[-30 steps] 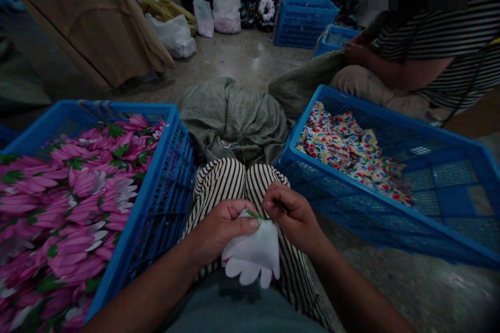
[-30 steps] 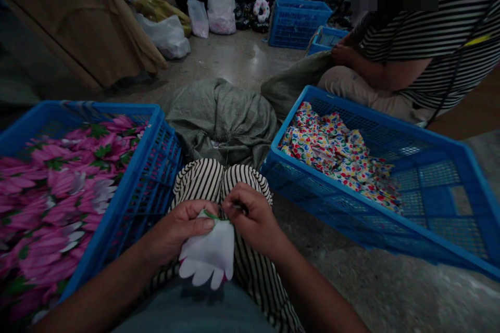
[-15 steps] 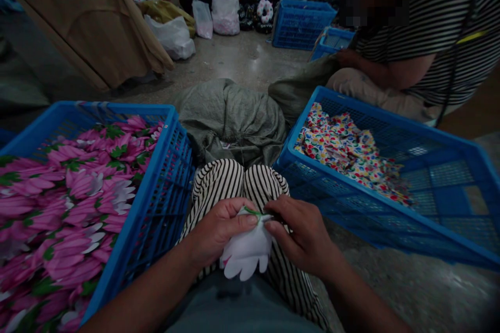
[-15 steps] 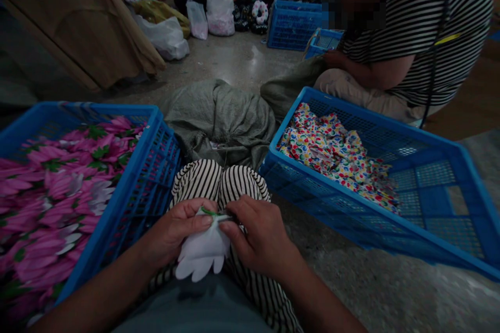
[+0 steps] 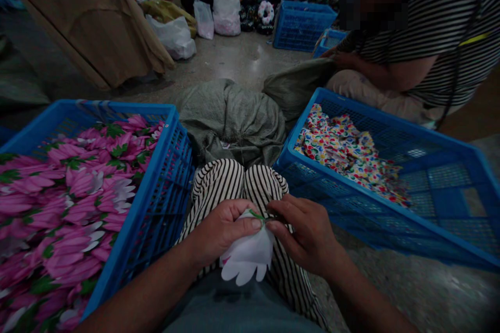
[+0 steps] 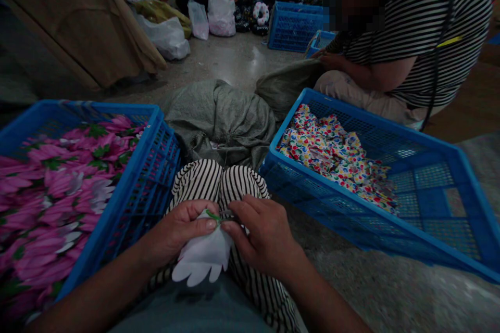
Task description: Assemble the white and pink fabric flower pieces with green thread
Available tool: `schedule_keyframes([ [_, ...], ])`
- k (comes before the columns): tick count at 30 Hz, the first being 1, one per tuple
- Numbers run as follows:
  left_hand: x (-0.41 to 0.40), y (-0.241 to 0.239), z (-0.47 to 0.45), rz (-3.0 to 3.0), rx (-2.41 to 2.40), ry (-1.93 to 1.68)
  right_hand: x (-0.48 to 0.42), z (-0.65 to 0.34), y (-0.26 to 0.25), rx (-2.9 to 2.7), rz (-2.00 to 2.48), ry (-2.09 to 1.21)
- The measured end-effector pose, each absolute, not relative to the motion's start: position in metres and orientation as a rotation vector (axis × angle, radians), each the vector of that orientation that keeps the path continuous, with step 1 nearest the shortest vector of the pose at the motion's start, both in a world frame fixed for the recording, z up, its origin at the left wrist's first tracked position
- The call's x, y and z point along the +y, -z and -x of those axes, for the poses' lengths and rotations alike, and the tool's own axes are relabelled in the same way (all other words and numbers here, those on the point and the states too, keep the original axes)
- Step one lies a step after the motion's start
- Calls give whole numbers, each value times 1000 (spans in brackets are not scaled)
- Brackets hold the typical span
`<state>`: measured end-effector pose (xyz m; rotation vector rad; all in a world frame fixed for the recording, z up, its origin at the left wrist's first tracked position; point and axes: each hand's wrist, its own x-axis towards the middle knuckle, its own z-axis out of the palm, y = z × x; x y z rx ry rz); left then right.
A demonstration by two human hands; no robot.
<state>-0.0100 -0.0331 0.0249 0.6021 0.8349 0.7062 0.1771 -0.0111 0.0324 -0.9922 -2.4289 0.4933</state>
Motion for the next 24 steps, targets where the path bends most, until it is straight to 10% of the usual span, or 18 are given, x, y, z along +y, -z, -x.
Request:
schedule_keyframes([
  [24, -34, -33, 5, -839, 1101, -724, -11, -177, -37, -2441, 1032, -451],
])
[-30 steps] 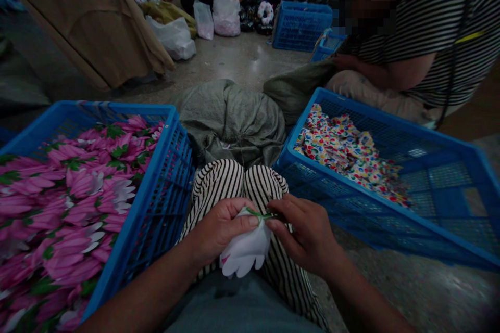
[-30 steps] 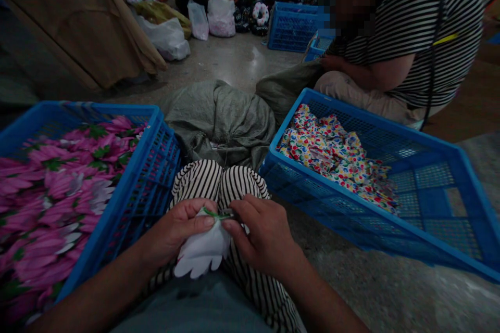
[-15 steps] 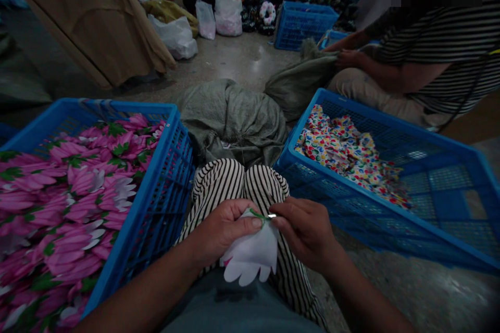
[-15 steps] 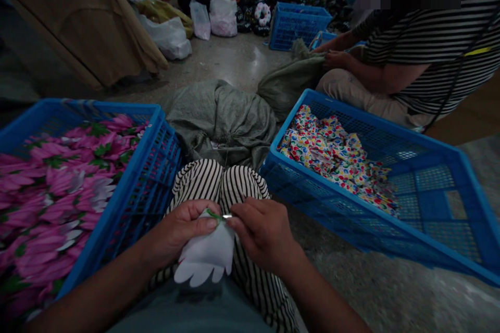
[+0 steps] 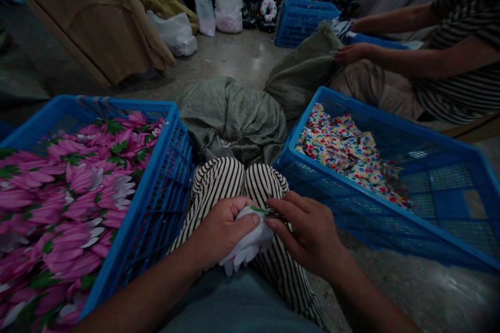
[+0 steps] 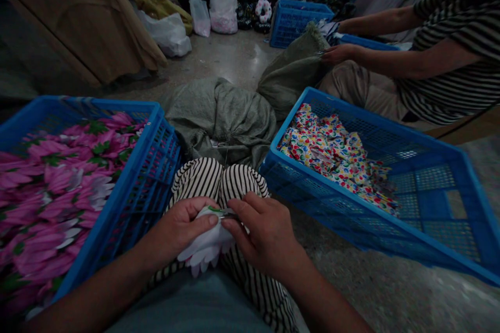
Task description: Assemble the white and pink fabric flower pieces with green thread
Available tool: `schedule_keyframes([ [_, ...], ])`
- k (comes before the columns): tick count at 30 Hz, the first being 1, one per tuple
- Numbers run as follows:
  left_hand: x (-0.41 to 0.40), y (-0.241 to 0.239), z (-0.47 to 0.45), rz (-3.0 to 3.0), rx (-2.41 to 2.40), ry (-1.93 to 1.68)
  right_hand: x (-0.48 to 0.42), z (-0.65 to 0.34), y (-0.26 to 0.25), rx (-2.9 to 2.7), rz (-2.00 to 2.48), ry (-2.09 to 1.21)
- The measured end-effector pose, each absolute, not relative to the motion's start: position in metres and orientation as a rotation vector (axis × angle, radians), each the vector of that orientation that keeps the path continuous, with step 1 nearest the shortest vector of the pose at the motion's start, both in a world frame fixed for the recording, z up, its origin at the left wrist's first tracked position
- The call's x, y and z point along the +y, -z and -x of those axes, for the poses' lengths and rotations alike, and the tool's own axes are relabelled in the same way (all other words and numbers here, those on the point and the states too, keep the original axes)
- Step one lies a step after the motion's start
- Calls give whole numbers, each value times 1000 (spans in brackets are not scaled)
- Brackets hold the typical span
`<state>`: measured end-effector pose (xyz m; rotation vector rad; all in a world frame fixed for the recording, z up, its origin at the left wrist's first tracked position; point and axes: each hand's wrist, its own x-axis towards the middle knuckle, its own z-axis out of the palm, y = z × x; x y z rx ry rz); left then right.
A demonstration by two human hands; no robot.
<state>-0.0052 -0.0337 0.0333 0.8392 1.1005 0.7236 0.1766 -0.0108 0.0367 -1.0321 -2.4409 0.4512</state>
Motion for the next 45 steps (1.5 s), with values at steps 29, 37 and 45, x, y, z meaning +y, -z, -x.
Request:
schedule_keyframes([
  [29, -35, -30, 2, -810, 1094, -729, -11, -181, -33, -2464, 1010, -428],
  [37, -34, -34, 3, -923, 1159, -727, -14, -179, -34, -2409, 1109, -444],
  [45, -33, -34, 3, -971, 1189, -724, -12, -178, -38, -2462, 1092, -324],
])
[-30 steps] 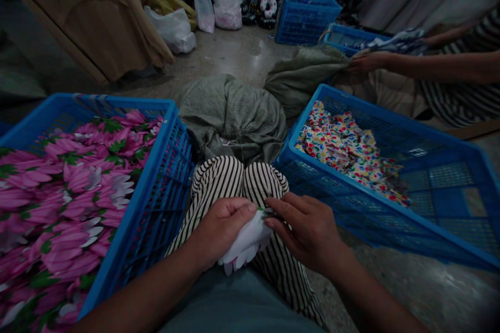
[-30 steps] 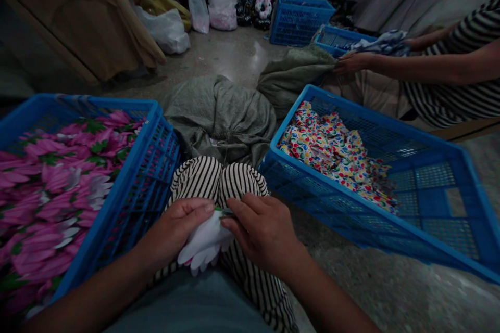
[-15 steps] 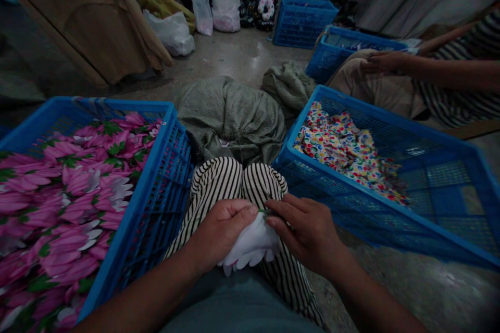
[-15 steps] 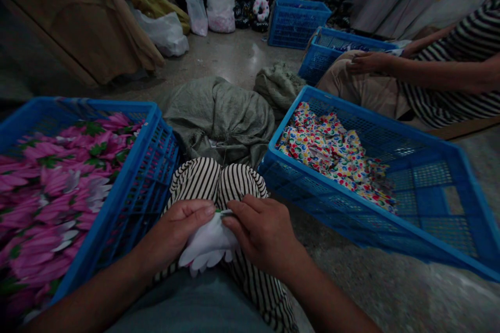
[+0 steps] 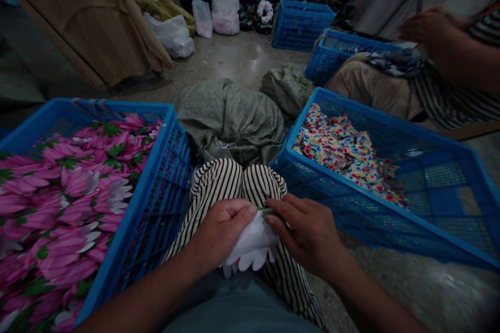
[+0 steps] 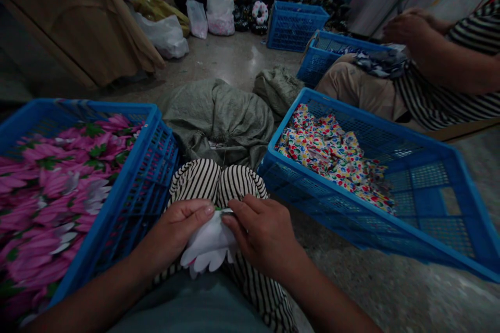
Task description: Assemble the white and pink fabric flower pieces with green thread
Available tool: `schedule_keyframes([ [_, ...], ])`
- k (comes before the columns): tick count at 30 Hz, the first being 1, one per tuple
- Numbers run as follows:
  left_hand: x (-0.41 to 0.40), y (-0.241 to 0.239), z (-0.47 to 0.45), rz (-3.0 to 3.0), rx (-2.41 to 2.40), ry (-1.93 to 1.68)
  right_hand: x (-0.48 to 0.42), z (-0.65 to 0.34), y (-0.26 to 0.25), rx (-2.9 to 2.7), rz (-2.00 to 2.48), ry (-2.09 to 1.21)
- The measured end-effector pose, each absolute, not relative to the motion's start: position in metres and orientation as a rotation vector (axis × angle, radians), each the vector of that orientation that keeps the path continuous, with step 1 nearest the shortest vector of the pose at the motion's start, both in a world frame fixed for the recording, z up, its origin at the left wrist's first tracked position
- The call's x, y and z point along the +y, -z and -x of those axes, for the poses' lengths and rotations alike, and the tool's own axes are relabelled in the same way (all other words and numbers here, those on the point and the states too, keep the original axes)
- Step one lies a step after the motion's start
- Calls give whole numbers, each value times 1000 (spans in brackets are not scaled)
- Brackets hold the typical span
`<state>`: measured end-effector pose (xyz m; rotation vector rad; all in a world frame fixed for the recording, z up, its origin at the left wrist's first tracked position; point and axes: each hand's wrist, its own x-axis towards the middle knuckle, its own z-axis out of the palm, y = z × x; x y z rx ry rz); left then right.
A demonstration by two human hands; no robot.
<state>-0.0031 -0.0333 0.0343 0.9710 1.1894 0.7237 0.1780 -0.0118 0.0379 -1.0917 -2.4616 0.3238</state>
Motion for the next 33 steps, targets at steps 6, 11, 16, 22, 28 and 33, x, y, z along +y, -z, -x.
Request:
schedule_keyframes([
  [6, -34, -36, 3, -1000, 1181, -715, -11, -177, -37, -2478, 1070, -322],
  [11, -34, -37, 3, -1007, 1173, -733, -11, -180, -33, -2413, 1122, -451],
  [16, -36, -30, 3, -797, 1091, -730, -9, -185, -31, -2238, 1107, -515],
  [22, -38, -21, 0, -555, 981, -808, -11, -184, -27, -2276, 1021, -642],
  [28, -38, -25, 1, -529, 934, -813, -9, -181, -26, -2260, 963, -681],
  [33, -38, -23, 1, -566, 947, -792, -9, -181, -27, -2298, 947, -653],
])
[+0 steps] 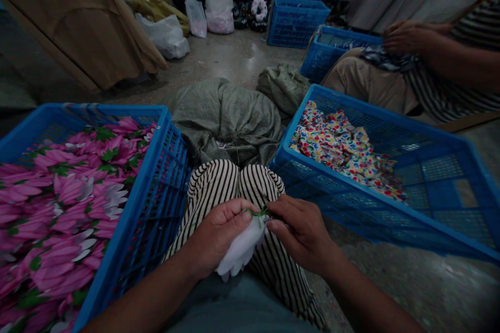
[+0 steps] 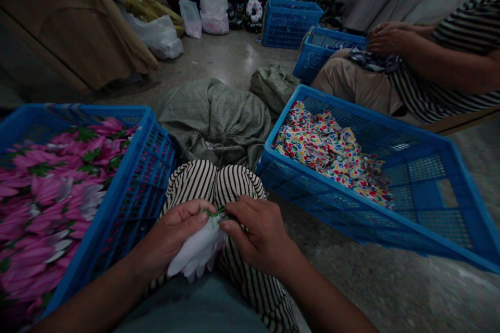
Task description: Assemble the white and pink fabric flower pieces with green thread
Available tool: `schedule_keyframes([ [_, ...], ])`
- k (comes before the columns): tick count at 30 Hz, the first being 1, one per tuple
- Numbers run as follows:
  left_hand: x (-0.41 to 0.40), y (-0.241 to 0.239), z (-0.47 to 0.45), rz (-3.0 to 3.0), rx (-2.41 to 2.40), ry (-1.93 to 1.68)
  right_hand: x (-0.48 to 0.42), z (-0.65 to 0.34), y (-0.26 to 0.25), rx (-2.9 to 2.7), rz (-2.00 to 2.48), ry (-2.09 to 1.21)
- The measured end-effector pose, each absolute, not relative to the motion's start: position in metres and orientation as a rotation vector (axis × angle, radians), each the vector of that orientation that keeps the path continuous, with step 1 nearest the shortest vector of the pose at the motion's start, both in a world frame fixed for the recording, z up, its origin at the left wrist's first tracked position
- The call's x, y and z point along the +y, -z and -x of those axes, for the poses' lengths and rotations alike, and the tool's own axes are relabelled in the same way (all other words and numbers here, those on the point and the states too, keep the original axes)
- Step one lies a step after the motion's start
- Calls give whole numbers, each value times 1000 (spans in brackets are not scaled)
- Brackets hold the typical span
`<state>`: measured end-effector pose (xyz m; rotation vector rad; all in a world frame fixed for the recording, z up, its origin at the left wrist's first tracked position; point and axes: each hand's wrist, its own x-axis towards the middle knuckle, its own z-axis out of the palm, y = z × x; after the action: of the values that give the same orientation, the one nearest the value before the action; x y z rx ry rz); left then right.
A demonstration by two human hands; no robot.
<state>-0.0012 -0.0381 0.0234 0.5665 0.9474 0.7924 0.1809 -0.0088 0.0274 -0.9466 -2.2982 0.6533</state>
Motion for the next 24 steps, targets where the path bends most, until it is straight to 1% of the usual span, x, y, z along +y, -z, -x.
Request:
schedule_keyframes([
  [11, -35, -30, -1, -638, 961, -773, -10, -180, -28, -2336, 960, -595],
  [24, -37, -27, 2, -650, 930, -762, -11, -181, -30, -2315, 958, -638],
])
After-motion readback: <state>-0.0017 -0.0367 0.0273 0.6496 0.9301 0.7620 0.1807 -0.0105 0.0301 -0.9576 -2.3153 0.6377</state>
